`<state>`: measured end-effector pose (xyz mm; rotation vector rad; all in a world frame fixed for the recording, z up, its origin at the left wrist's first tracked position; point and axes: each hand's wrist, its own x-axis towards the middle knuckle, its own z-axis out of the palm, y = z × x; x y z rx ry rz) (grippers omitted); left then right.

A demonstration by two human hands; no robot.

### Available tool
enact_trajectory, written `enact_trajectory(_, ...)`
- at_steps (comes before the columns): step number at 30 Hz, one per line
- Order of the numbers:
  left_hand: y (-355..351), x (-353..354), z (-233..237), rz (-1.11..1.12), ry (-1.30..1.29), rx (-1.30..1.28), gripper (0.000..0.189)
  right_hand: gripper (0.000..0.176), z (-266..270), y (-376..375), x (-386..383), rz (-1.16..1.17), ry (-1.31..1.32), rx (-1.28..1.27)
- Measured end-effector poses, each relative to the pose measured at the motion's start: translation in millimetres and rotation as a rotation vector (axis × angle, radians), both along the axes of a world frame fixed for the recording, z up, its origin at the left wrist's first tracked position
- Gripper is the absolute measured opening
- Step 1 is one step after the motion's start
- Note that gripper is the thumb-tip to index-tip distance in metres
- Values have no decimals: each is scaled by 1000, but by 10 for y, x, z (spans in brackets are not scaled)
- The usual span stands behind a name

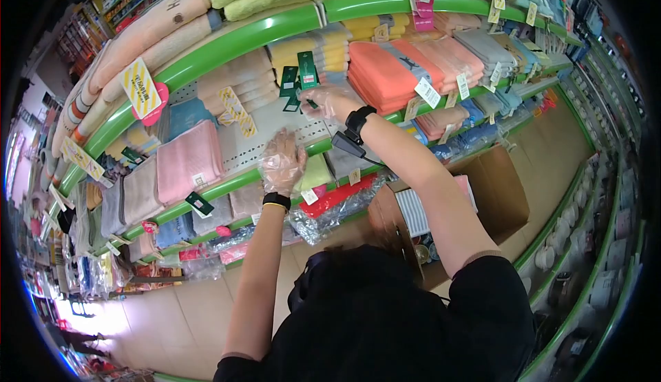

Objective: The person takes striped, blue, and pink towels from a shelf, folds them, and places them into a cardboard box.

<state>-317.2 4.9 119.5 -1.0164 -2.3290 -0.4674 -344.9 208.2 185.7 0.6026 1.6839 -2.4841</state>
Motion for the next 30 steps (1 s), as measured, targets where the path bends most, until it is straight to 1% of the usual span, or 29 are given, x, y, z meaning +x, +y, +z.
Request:
enact_trajectory(1, 8, -6, -6, -6, -1, 1, 39, 22, -84, 72, 15, -6, -1, 1)
enact_trajectory(3, 1, -2, -33, 17, -11, -3, 40, 16, -318, 199, 50, 106, 175, -388)
enact_trajectory(4, -2, -5, -46, 17, -13, -3, 40, 14, -382, 252, -74, 81, 45, -508)
enact_trajectory(6, -1, -14, -68, 25, 1, -7, 41, 15, -506, 387, -42, 45, 53, -517)
enact_trajectory(7, -5, -13, -70, 28, -3, -8, 41, 15, -389, 352, 66, 9, 63, -526)
enact_trajectory(8, -10, -19, -72, 12, -4, 1, 41, 7, -263, 319, 160, -151, -64, -542)
enact_trajectory(9, -15, -19, -64, -4, -3, 12, 41, 7, -250, 315, 245, -149, -67, -544)
enact_trajectory(11, -18, 11, -50, 10, -6, 9, 40, 6, -265, 388, 448, -239, -21, -483)
enact_trajectory(12, -21, 19, -33, 19, -5, 6, 40, 14, -240, 362, 617, -296, 24, -410)
enact_trajectory(13, -26, 27, -11, 19, -7, 7, 40, 14, -201, 290, 772, -296, 23, -409)
enact_trajectory(15, -7, 52, 12, 32, -79, 16, 41, 30, -118, 171, 1086, -436, 133, -191)
enact_trajectory(16, 7, 47, 6, 24, -83, 19, 41, 33, -86, 154, 1206, -419, 123, -136)
enact_trajectory(17, 4, 38, -4, 25, -65, 15, 41, 29, -130, 125, 1260, -431, 198, -36)
enact_trajectory(19, 6, 28, -39, 16, -53, 13, 40, 27, -270, 257, 1365, -353, 809, 452)
enact_trajectory(20, 9, 18, -55, 19, -32, 16, 40, 27, -291, 407, 1427, -359, 804, 458)
enact_trajectory(22, 14, -1, -76, 26, -16, 19, 41, 29, 174, 563, 1608, -577, 594, 1085)
enact_trajectory(23, 16, -7, -85, 25, -23, 18, 41, 29, 364, 650, 1667, -574, 588, 1086)
enact_trajectory(25, 20, -14, -95, 41, -49, -7, 41, 52, 649, 787, 1742, -701, 549, 1764)
enact_trajectory(26, 22, -13, -93, 41, -49, -5, 41, 52, 689, 799, 1753, -701, 549, 1766)
enact_trajectory(28, 17, -13, -76, 37, -62, -15, 41, 60, 745, 815, 1748, -427, 286, 2278)
enact_trajectory(29, 11, -7, -74, 40, -63, -13, 41, 60, 692, 885, 1717, -424, 289, 2279)
enact_trajectory(30, 6, 5, -69, 39, -74, -10, 41, 62, 581, 1012, 1664, -285, 370, 2251)
